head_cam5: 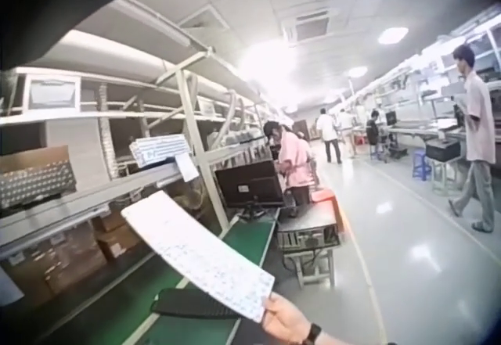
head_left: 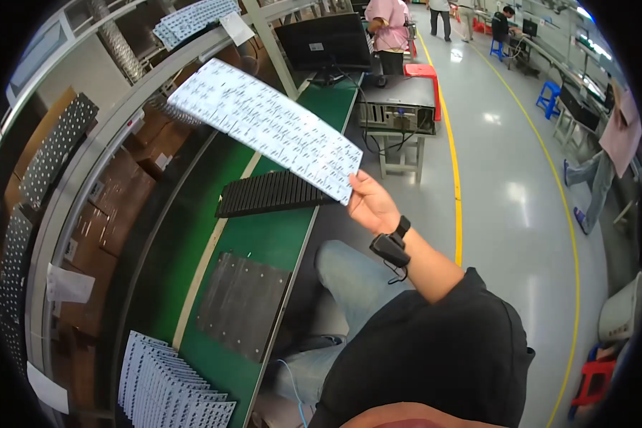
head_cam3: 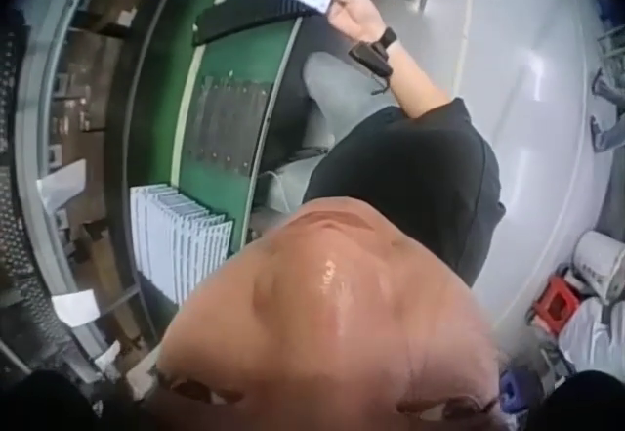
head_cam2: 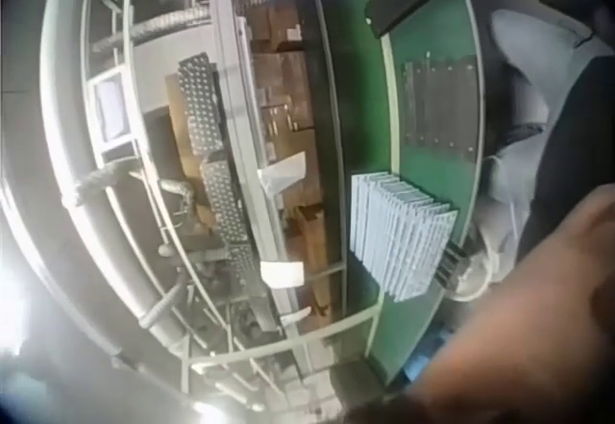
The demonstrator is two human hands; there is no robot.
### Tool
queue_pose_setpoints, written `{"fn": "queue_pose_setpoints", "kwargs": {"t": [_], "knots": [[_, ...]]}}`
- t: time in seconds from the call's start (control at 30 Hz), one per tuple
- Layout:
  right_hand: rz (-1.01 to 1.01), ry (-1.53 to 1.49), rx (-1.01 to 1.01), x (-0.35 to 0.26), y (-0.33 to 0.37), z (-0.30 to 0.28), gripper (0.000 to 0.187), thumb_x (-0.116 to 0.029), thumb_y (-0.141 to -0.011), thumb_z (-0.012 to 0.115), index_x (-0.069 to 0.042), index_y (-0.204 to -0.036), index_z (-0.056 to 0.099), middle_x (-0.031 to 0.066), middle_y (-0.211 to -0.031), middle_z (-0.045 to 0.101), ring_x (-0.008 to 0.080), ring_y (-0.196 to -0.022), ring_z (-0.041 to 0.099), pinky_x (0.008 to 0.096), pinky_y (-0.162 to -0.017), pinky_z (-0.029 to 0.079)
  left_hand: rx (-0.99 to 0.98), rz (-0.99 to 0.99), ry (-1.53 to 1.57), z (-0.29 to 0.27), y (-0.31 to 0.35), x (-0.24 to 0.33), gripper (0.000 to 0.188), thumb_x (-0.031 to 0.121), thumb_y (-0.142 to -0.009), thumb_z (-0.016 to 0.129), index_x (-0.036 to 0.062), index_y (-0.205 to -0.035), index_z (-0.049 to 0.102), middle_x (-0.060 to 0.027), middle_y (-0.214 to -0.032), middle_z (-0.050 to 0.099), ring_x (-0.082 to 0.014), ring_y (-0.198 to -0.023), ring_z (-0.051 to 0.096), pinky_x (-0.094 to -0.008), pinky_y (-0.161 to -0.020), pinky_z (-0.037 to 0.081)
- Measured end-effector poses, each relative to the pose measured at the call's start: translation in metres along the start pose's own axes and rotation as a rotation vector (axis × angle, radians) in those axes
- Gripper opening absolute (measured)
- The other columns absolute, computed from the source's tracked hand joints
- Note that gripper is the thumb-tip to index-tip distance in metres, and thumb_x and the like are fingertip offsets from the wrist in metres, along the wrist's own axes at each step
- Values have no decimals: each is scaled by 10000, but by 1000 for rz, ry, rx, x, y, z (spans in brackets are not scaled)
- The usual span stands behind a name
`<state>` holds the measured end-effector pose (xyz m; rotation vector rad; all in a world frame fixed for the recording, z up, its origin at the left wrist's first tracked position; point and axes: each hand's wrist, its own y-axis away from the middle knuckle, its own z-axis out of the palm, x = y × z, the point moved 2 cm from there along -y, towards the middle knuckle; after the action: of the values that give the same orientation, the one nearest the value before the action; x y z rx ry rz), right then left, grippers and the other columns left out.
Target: The person picks up a circuit board from a stack, places it onto a fixture, and presses it down by hand before setting it aside and picking up a thin rod. They then repeat the process with another circuit board.
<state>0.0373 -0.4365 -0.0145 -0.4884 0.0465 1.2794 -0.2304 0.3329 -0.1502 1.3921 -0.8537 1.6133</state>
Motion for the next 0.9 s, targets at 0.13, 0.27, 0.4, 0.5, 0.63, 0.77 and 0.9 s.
{"fn": "queue_pose_setpoints", "kwargs": {"t": [0.13,0.27,0.4,0.5,0.63,0.77,0.9], "knots": [[47,15,-67,2,-16,11,306,-42,-1030,514,37,-1326,528,159,-1362,605,266,-1237,609,418,-1077,495,-50,-54,-81,74,73,12,383,237,-995,607,-56,-1241,619,-212,-1087,689,-300,-949,666,-432,-837,560],[58,146,-146,-4,-29,2,249,-27,-1011,557,50,-1247,578,154,-1231,675,242,-1119,677,391,-992,555,-93,-102,-173,159,127,29,394,259,-998,622,-56,-1236,628,-204,-1058,701,-286,-927,669,-420,-822,558],[36,241,-193,-18,-54,-5,168,-20,-994,597,46,-1142,641,116,-1085,720,166,-961,703,299,-851,567,-128,-202,-288,250,165,61,407,280,-1002,638,-55,-1232,638,-196,-1029,714,-271,-904,672,-407,-807,557],[37,334,-220,-22,-73,-14,133,-22,-992,606,49,-1089,664,81,-1022,728,134,-894,687,276,-780,539,-262,7,123,366,144,125,522,366,-999,633,-38,-1325,581,-215,-1112,695,-293,-921,684,-432,-834,568],[47,474,-237,-38,-108,-44,99,12,-970,616,58,-1027,684,59,-938,721,109,-765,635,251,-683,496,-441,-8,240,497,89,179,683,535,-996,558,-1,-1416,510,-220,-1162,682,-323,-968,682,-488,-809,577],[-56,879,-322,-72,-143,-73,112,44,-938,616,51,-1008,704,96,-911,740,169,-767,679,291,-676,521,-628,-422,330,592,8,197,620,502,-932,681,43,-1342,601,-156,-1290,620,-289,-1088,621,-482,-955,496],[-152,1068,-418,-133,-179,-50,178,101,-884,598,39,-989,728,152,-944,752,261,-840,730,342,-735,570,-821,-685,567,605,-78,156,983,686,-885,608,113,-1597,246,-154,-1471,493,-344,-1213,575,-585,-1019,456]]}}
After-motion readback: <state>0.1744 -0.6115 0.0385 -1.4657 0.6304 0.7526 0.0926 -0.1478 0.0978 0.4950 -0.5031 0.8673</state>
